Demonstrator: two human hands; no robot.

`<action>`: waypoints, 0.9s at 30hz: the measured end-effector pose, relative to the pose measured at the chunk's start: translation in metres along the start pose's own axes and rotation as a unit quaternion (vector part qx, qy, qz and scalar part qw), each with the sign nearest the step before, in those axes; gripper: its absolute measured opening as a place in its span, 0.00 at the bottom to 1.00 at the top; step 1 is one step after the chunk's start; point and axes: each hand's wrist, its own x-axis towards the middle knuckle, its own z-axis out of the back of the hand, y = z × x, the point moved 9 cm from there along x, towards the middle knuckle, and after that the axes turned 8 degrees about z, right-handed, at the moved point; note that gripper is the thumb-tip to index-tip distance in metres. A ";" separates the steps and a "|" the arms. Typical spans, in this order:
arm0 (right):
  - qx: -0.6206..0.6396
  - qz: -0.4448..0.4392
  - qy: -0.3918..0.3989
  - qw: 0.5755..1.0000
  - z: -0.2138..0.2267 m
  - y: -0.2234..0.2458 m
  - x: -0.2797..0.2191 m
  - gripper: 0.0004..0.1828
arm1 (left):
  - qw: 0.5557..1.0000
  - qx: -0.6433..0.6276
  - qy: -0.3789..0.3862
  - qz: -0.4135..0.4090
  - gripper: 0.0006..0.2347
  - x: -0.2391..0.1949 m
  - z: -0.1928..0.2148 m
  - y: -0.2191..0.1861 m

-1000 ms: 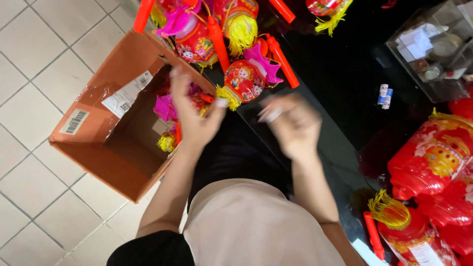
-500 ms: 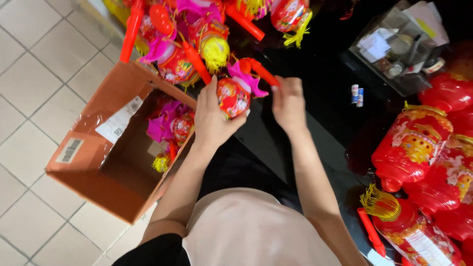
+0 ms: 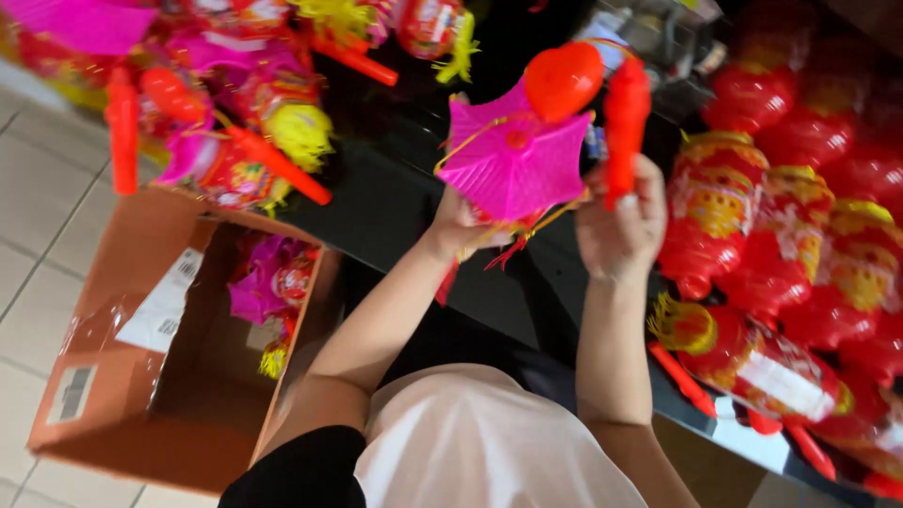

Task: Assembling small decorative lanterns by attaching plastic handles to the lantern bodies.

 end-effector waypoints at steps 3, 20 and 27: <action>-0.052 -0.046 0.001 0.998 -0.002 -0.014 -0.009 0.21 | 0.998 0.001 0.049 0.039 0.51 0.019 -0.001 0.030; -0.007 -0.060 -0.009 0.998 0.086 -0.077 -0.039 0.29 | 0.918 0.340 0.159 0.127 0.41 0.022 -0.012 0.064; 0.056 -0.080 -0.036 0.995 0.119 -0.093 -0.041 0.29 | 0.883 0.414 0.160 0.150 0.39 0.021 -0.005 0.060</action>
